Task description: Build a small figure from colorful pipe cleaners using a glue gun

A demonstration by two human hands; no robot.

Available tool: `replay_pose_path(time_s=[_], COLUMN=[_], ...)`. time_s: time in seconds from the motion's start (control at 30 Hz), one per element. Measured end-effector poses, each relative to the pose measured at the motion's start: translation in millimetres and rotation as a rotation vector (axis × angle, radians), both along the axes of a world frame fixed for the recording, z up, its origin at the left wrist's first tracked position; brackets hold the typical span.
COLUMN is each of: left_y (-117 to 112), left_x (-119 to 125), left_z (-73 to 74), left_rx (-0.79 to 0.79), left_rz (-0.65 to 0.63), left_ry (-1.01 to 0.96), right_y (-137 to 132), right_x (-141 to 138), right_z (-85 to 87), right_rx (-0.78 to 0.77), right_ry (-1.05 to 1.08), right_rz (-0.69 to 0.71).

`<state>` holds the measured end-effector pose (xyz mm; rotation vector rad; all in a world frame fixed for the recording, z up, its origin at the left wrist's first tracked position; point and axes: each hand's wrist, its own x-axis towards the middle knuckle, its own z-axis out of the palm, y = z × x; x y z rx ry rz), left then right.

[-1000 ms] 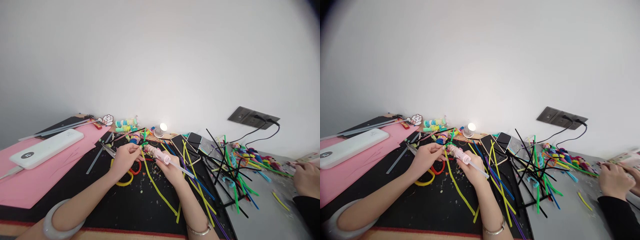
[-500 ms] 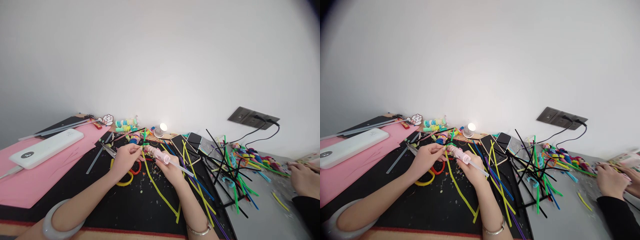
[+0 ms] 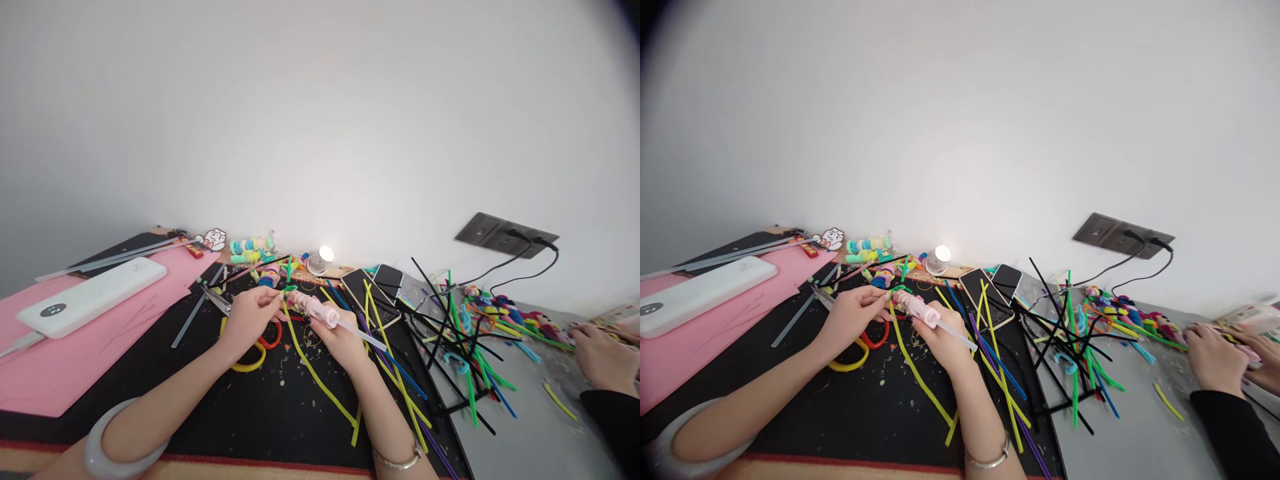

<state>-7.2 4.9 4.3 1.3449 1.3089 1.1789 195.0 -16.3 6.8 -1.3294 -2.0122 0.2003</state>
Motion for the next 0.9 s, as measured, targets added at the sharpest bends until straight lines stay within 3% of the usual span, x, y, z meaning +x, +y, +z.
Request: replay_pose_path(time_s=[0.17,0.37,0.67,0.9], left_y=[0.6,0.1,1.1,1.3], left_x=[0.9,0.4,-0.8,-1.3], left_z=[0.4,0.4,-3.4,-2.0], left_rx=[0.0,0.002,0.006,-0.01], left_rz=[-0.006,-0.004,0.004,0.008], left_ry=[-0.011,-0.002,0.012,0.015], right_y=[2.2,2.3,-3.2,-4.7], right_x=[3.0,4.7,-0.4,-5.5], right_z=[-3.2,-4.7,3.3,7.5], right_rx=[0.043,0.082,-0.002,-0.121], right_ry=[-0.009,-0.071,-0.115,-0.115], right_rz=[0.04,-0.009,-0.147,-0.102])
